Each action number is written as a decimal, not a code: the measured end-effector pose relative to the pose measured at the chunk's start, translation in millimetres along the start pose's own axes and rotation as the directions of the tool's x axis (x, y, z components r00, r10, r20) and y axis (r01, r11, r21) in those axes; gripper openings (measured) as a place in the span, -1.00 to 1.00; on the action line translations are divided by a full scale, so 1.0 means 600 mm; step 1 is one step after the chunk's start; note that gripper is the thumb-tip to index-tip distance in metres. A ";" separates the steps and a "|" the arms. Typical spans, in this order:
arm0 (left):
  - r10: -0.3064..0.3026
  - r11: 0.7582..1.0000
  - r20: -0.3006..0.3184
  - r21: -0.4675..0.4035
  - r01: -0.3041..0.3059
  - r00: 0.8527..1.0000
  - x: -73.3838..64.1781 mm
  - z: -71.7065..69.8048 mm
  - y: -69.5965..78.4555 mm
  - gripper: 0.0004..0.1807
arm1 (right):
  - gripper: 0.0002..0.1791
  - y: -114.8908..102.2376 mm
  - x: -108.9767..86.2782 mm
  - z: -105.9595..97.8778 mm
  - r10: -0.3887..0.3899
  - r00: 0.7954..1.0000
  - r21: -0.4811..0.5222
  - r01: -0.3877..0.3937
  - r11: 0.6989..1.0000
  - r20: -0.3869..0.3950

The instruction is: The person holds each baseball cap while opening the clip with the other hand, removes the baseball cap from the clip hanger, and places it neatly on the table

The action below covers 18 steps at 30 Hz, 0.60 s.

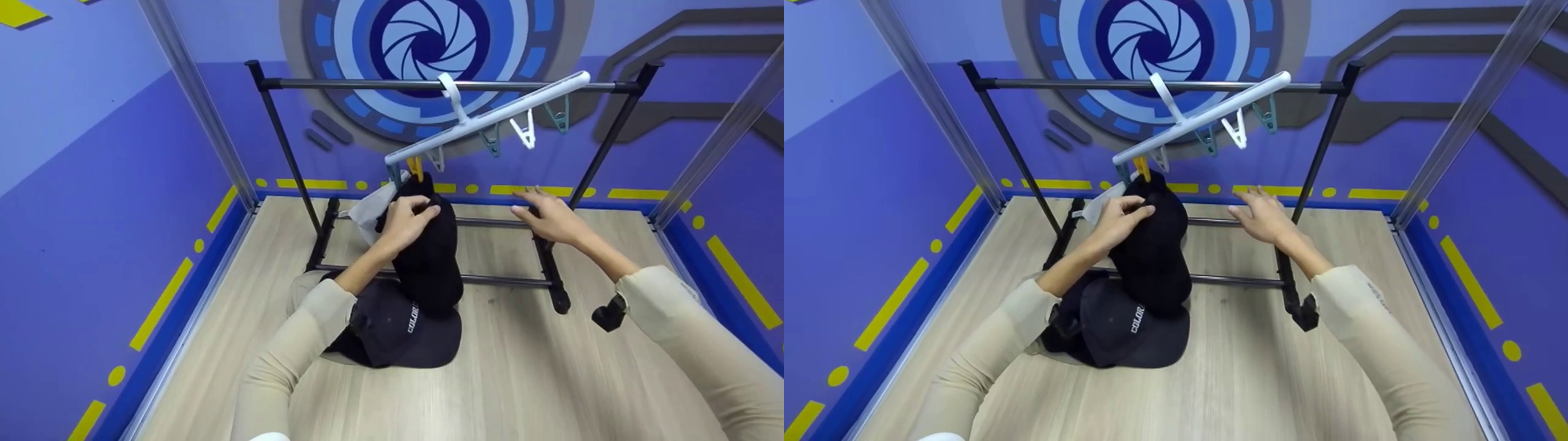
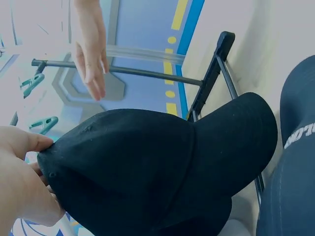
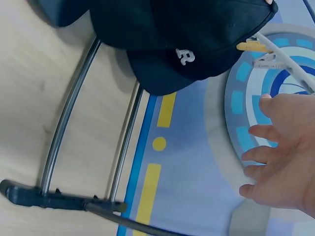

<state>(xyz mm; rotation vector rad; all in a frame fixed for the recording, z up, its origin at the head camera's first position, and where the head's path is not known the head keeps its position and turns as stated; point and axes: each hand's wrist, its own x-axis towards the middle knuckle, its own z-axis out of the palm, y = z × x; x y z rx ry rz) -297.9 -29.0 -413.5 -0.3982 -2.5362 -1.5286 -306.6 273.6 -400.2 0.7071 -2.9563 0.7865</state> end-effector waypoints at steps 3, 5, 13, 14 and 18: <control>-0.027 1.000 -0.003 0.012 0.027 1.000 -0.003 0.004 0.010 -0.87 | -0.42 0.007 -0.010 -0.004 -0.003 1.000 -0.017 0.003 1.000 -0.004; -0.040 0.999 -0.001 0.019 0.040 0.999 -0.008 0.006 0.015 -0.89 | -0.42 0.012 -0.017 -0.002 -0.006 1.000 -0.031 0.006 1.000 -0.013; -0.087 0.996 0.026 0.022 0.086 0.996 -0.025 0.018 0.030 -0.88 | -0.42 0.029 -0.035 0.005 -0.005 1.000 -0.050 0.004 0.999 -0.016; -0.088 0.996 0.031 0.029 0.087 0.996 -0.027 0.019 0.032 -0.88 | -0.41 0.031 -0.037 0.006 -0.002 1.000 -0.046 0.002 0.999 -0.014; -0.100 0.994 0.057 0.051 0.097 0.993 -0.036 0.027 0.035 -0.88 | -0.41 0.035 -0.043 0.011 0.003 1.000 -0.028 -0.004 1.000 -0.008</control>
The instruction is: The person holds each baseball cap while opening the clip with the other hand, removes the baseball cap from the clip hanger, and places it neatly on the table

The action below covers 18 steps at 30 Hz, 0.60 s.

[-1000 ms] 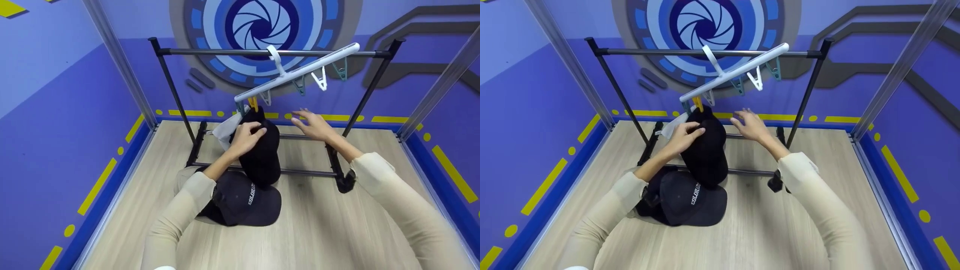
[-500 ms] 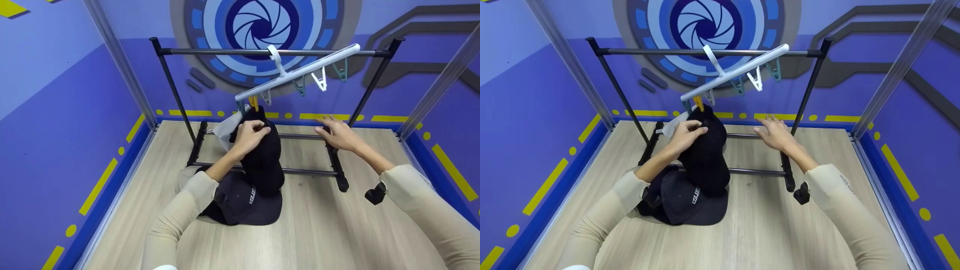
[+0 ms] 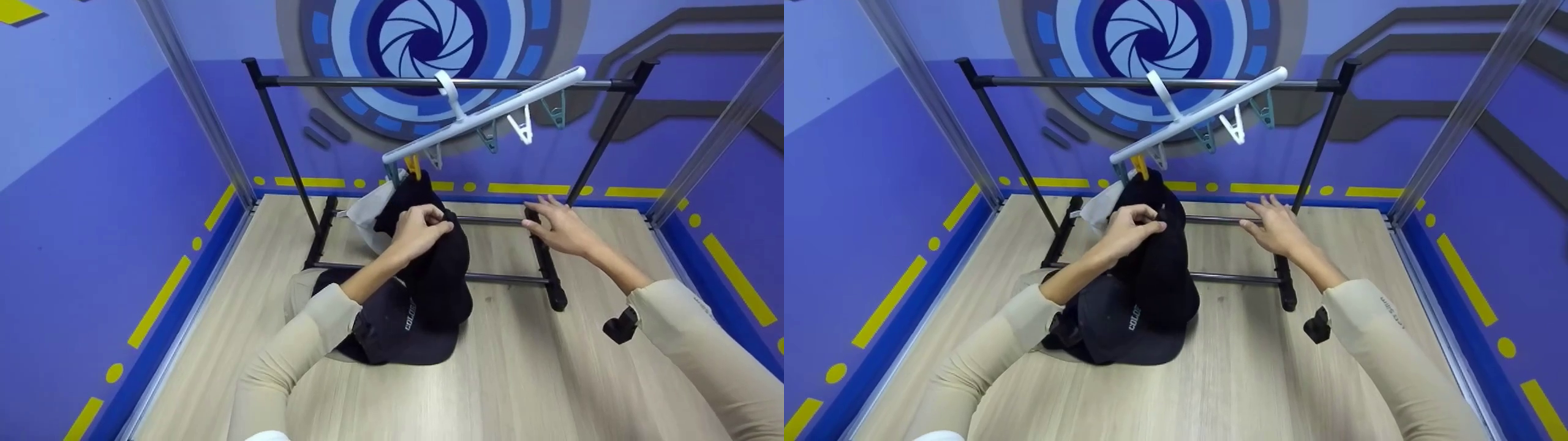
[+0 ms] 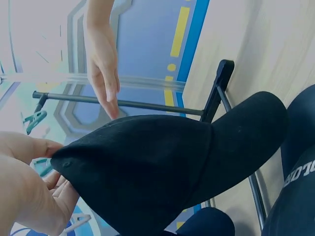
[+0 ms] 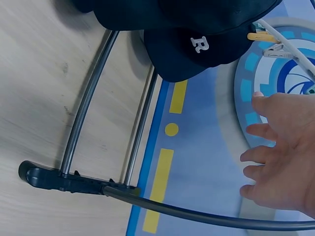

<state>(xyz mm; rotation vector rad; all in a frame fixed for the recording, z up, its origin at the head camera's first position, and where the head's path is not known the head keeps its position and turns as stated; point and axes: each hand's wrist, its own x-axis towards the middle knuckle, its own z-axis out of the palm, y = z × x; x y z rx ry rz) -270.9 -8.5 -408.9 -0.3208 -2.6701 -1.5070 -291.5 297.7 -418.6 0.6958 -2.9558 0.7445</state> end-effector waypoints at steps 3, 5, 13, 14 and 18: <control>-0.037 0.998 0.038 -0.040 0.038 0.999 -0.008 0.006 0.001 -0.88 | -0.42 0.001 -0.003 0.002 -0.005 1.000 0.007 0.005 1.000 0.001; -0.075 0.993 0.062 -0.086 0.080 0.995 -0.014 0.011 -0.001 -0.87 | -0.42 0.002 -0.003 0.005 -0.010 1.000 0.006 0.010 1.000 0.004; -0.168 0.956 0.126 -0.220 0.193 0.978 -0.042 0.043 -0.012 -0.77 | -0.42 0.011 -0.014 0.016 0.001 1.000 0.000 -0.001 1.000 0.013; -0.166 0.955 0.131 -0.226 0.192 0.977 -0.044 0.047 -0.013 -0.76 | -0.42 0.013 -0.015 0.018 -0.001 1.000 0.000 0.001 1.000 0.010; -0.180 0.935 0.162 -0.278 0.220 0.970 -0.052 0.057 -0.022 -0.75 | -0.43 0.018 -0.020 0.023 -0.004 1.000 0.012 0.004 1.000 0.003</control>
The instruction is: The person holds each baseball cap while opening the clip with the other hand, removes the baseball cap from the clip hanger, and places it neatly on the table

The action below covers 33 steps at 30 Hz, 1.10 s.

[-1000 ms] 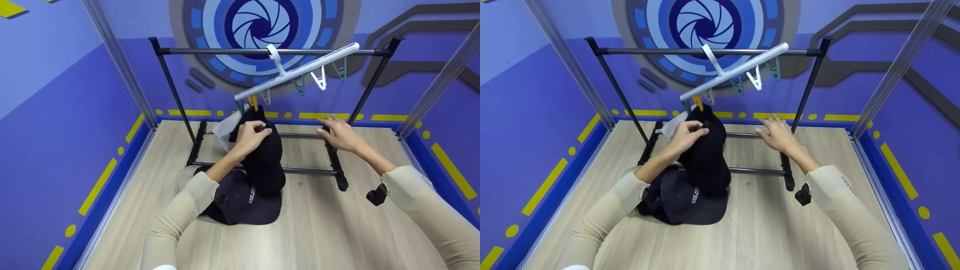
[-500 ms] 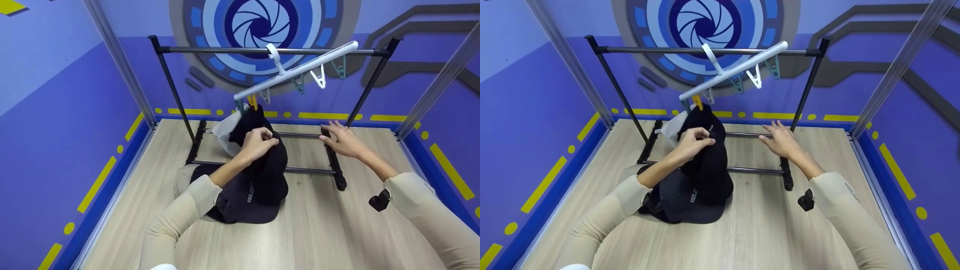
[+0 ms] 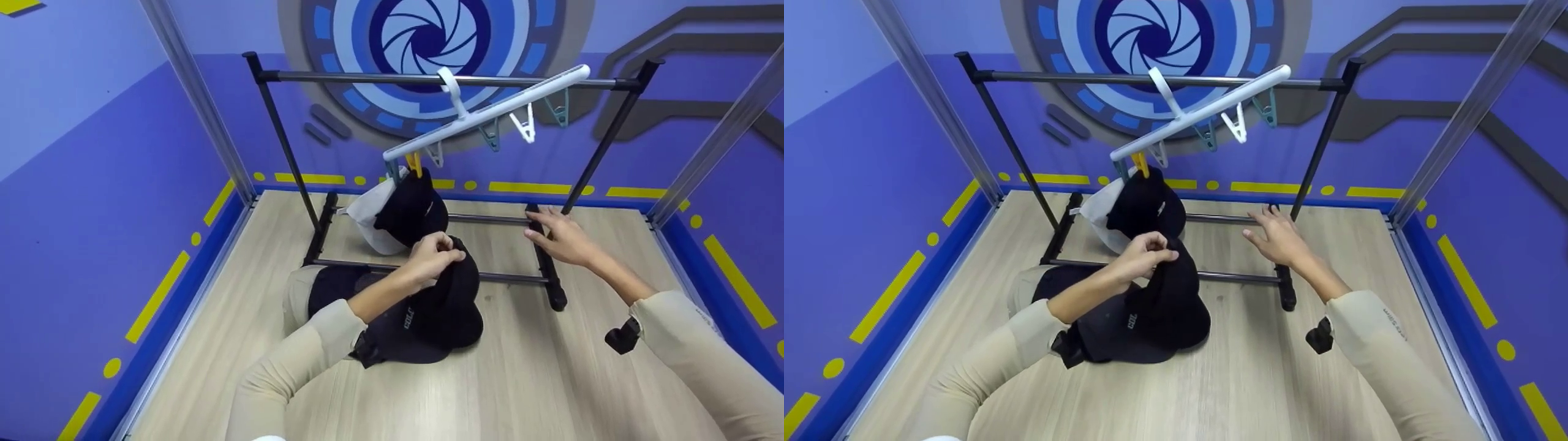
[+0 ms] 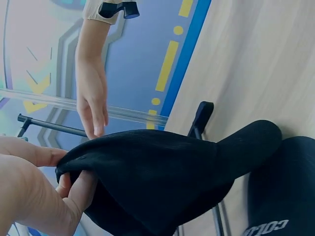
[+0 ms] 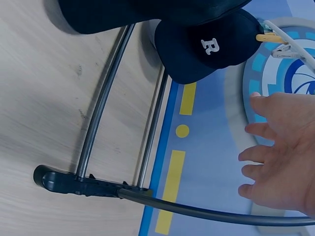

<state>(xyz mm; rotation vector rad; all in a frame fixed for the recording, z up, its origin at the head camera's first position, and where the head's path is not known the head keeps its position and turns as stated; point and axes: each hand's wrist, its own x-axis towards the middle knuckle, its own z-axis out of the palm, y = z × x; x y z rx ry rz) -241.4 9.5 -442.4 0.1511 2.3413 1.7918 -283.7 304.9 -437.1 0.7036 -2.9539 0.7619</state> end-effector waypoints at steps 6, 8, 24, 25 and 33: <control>-0.093 0.994 0.023 -0.052 0.094 0.995 0.002 -0.002 -0.023 -0.75 | -0.42 0.004 -0.004 0.004 0.010 1.000 0.020 -0.010 1.000 0.009; -0.110 0.992 0.038 -0.054 0.112 0.993 0.000 -0.007 -0.028 -0.74 | -0.42 0.006 -0.005 0.005 0.007 1.000 0.023 -0.008 1.000 0.007; -0.240 0.969 0.204 -0.009 0.247 0.949 -0.027 -0.076 -0.084 -0.80 | -0.45 0.020 -0.007 0.027 -0.015 1.000 0.050 0.015 0.999 0.013; -0.245 0.967 0.217 -0.017 0.255 0.945 -0.028 -0.080 -0.088 -0.79 | -0.45 0.021 -0.007 0.028 -0.015 1.000 0.053 0.014 0.998 0.015; -0.274 0.956 0.260 -0.031 0.291 0.926 -0.039 -0.106 -0.119 -0.72 | -0.41 0.027 -0.011 0.033 0.017 0.998 0.061 -0.021 0.998 0.062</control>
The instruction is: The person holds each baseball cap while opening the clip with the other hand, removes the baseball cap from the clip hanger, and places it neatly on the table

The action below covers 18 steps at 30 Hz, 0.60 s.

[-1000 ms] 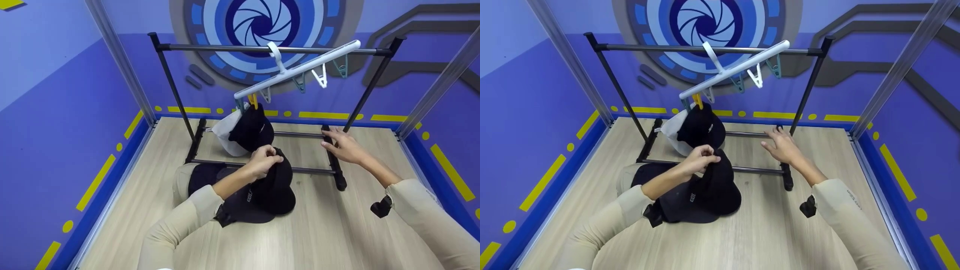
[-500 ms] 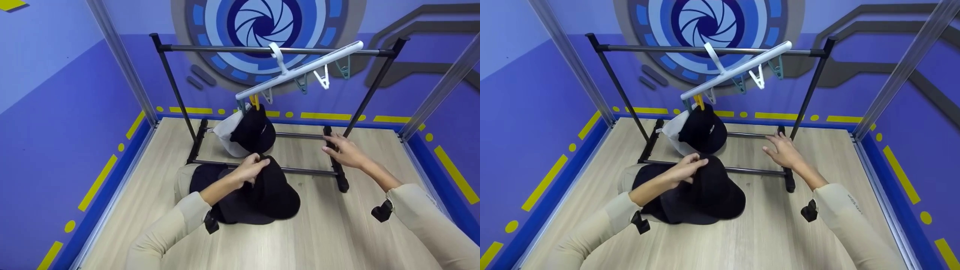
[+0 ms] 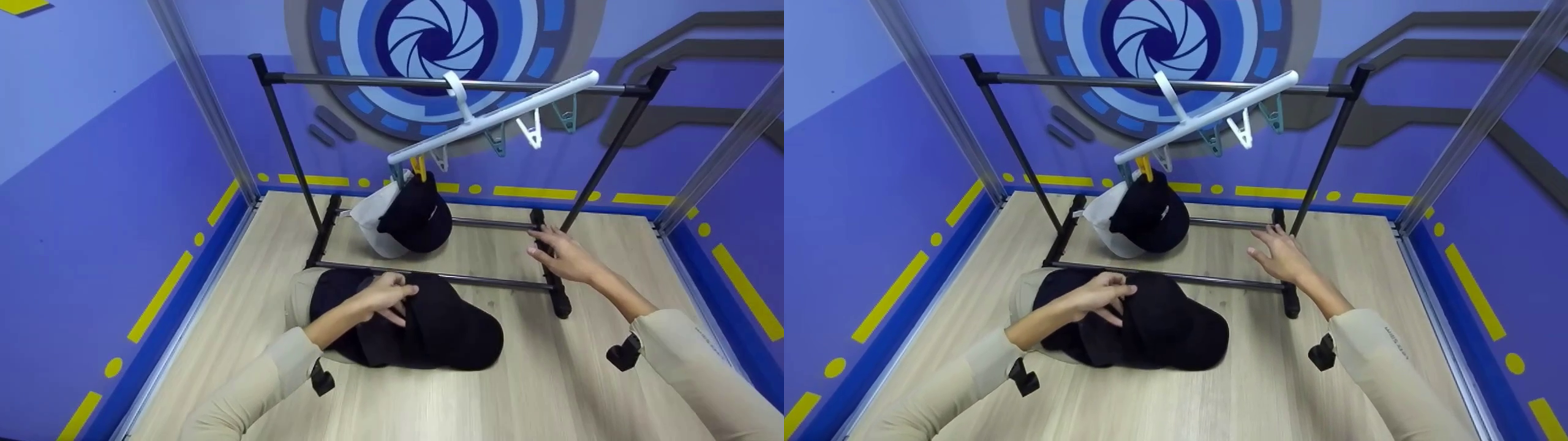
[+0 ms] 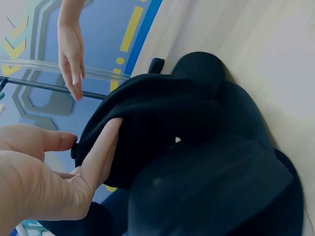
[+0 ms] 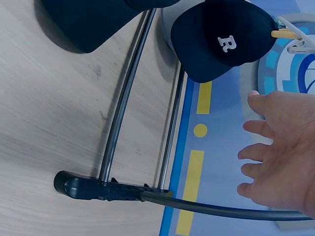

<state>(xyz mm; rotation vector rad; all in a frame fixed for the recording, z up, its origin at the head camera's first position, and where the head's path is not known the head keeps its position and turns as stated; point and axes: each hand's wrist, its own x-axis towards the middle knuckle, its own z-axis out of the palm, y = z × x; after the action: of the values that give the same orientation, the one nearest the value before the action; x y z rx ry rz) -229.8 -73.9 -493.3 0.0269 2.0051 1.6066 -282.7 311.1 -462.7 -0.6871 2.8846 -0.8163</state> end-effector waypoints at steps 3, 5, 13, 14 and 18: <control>-0.003 0.999 -0.018 0.036 0.003 1.000 -0.004 -0.009 -0.010 -0.70 | -0.41 0.003 -0.001 0.002 -0.006 1.000 0.012 0.006 1.000 0.003; -0.002 0.998 -0.034 0.070 0.004 0.999 -0.007 -0.015 -0.014 -0.69 | -0.41 0.004 -0.002 0.004 -0.012 1.000 0.016 0.012 1.000 0.003; 0.039 0.961 -0.087 0.275 -0.014 0.995 -0.008 -0.032 -0.021 -0.69 | -0.42 0.010 -0.003 0.008 -0.017 1.000 0.012 0.017 1.000 0.009; 0.044 0.956 -0.087 0.291 -0.016 0.995 -0.008 -0.034 -0.022 -0.69 | -0.42 0.010 -0.003 0.009 -0.017 1.000 0.013 0.017 1.000 0.010; 0.043 0.945 -0.072 0.327 -0.017 0.996 -0.009 -0.040 -0.022 -0.71 | -0.43 0.014 -0.003 0.015 -0.027 1.000 0.021 0.027 0.999 0.005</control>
<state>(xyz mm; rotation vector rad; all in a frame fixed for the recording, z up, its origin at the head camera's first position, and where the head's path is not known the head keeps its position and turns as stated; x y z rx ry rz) -231.7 -101.1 -500.1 0.1216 2.3224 1.2930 -283.1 314.0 -474.9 -0.7261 2.8645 -0.8450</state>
